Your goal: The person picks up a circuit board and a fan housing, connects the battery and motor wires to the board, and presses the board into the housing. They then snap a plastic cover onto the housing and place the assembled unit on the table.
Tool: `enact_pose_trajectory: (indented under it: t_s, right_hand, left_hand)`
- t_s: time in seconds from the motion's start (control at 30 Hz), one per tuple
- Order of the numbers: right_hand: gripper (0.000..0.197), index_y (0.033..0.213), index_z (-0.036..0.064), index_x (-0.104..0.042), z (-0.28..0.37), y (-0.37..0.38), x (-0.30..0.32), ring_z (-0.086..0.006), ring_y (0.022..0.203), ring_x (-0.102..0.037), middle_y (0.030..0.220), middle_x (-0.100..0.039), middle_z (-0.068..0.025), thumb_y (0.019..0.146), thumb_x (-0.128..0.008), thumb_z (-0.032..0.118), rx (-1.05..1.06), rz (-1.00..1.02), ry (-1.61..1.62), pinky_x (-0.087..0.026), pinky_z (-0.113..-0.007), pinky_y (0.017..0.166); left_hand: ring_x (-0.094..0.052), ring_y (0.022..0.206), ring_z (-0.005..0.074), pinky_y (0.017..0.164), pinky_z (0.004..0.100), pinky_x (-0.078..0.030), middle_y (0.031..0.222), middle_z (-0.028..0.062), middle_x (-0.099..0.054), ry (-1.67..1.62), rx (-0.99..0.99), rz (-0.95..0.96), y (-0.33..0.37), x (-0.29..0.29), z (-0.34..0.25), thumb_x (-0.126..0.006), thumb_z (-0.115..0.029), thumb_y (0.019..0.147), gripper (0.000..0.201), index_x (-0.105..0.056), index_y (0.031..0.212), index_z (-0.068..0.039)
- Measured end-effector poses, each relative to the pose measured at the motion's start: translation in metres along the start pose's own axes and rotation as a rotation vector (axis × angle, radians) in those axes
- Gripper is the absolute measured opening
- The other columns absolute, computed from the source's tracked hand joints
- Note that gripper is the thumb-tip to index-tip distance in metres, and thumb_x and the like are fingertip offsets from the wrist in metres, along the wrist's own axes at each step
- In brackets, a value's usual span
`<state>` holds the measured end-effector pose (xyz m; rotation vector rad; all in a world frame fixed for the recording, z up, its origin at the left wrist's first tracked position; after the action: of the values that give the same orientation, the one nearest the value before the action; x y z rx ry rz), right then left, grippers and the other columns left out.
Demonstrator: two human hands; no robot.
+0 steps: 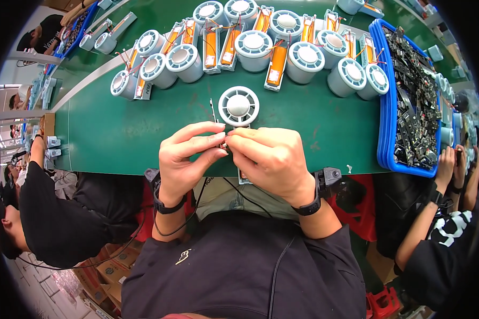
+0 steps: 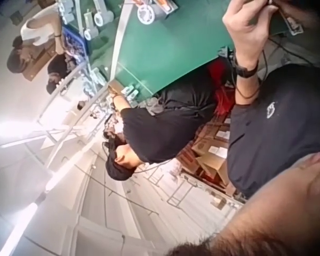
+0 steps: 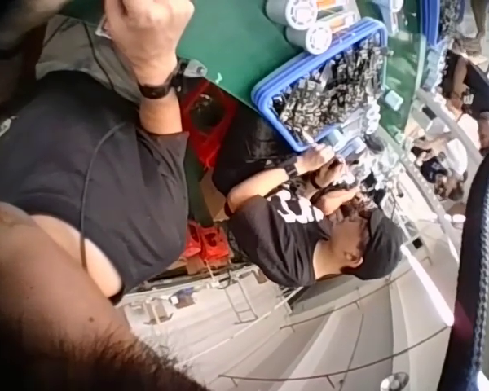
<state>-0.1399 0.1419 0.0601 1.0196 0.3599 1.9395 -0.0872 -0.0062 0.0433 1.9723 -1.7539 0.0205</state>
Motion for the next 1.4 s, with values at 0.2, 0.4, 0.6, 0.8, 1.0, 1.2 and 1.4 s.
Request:
enact_pose_trajectory:
  t_s: [0.2,0.4,0.6,0.8,1.0,1.2,1.4]
  right_hand:
    - [0.021,0.092,0.0020,-0.074,0.001,0.001,-0.001,-0.0245,0.066,-0.072,0.091,-0.077,-0.0113,0.073,-0.075,-0.006,0.020,0.000,-0.029,-0.056,-0.032,0.058]
    - [0.022,0.093,0.0019,-0.075,0.008,0.003,-0.002,-0.0253,0.068,-0.073,0.091,-0.077,-0.0125,0.073,-0.076,-0.006,0.053,-0.005,-0.102,-0.057,-0.032,0.060]
    - [0.022,0.094,0.0014,-0.075,0.003,-0.001,-0.004,-0.0266,0.074,-0.076,0.091,-0.077,-0.0131,0.074,-0.076,-0.007,0.017,-0.010,0.017,-0.059,-0.032,0.063]
    - [0.022,0.095,0.0009,-0.075,-0.001,-0.001,-0.002,-0.0270,0.075,-0.076,0.092,-0.077,-0.0137,0.074,-0.076,-0.008,-0.005,-0.023,0.034,-0.060,-0.032,0.064]
    - [0.022,0.095,-0.0004,-0.074,0.003,-0.001,-0.005,-0.0279,0.075,-0.076,0.092,-0.077,-0.0145,0.074,-0.075,-0.008,0.011,-0.037,0.001,-0.060,-0.033,0.063]
    - [0.020,0.094,-0.0026,-0.072,0.008,-0.007,-0.001,-0.0287,0.074,-0.076,0.091,-0.076,-0.0147,0.075,-0.074,-0.008,0.007,-0.085,-0.066,-0.060,-0.033,0.062]
    - [0.022,0.098,-0.0044,-0.073,0.007,-0.009,-0.007,-0.0293,0.074,-0.076,0.093,-0.076,-0.0173,0.076,-0.071,-0.009,-0.049,-0.042,0.018,-0.059,-0.032,0.062]
  left_hand:
    - [-0.075,0.090,0.0214,0.078,0.0306,-0.064,0.117,0.0175,-0.072,-0.011,-0.009,-0.031,0.000,0.003,-0.001,-0.080,0.010,0.078,0.034,-0.078,0.110,-0.001]
    - [-0.076,0.092,0.0228,0.079,0.0313,-0.064,0.117,0.0184,-0.072,-0.073,0.035,-0.077,-0.002,0.002,0.004,-0.080,0.009,0.079,0.033,-0.078,0.110,-0.001]
    - [-0.077,0.092,0.0232,0.081,0.0318,-0.064,0.118,0.0184,-0.071,-0.059,0.013,-0.050,-0.001,0.004,0.006,-0.080,0.010,0.079,0.034,-0.078,0.111,0.000]
    - [-0.077,0.092,0.0226,0.082,0.0316,-0.064,0.118,0.0191,-0.071,-0.054,-0.005,-0.022,-0.002,0.002,0.003,-0.081,0.010,0.078,0.035,-0.077,0.112,-0.001]
    - [-0.077,0.093,0.0232,0.080,0.0309,-0.065,0.118,0.0194,-0.071,-0.074,-0.011,-0.015,0.000,0.000,0.002,-0.080,0.011,0.079,0.034,-0.077,0.111,0.000]
    - [-0.076,0.094,0.0241,0.080,0.0311,-0.065,0.119,0.0196,-0.070,-0.080,0.001,-0.042,0.000,-0.004,0.000,-0.080,0.012,0.078,0.033,-0.077,0.110,0.000]
    - [-0.076,0.096,0.0247,0.080,0.0315,-0.066,0.120,0.0194,-0.069,-0.018,-0.052,-0.111,-0.009,-0.003,0.003,-0.079,0.013,0.079,0.033,-0.077,0.109,0.001]
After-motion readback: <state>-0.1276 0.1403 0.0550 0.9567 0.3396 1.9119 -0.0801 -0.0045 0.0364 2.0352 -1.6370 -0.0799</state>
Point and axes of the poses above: each hand's wrist, its own y-axis towards the middle knuckle, its own x-axis out of the back of the hand, z = x × y, the point moved 8 cm from there along y, towards the middle knuckle
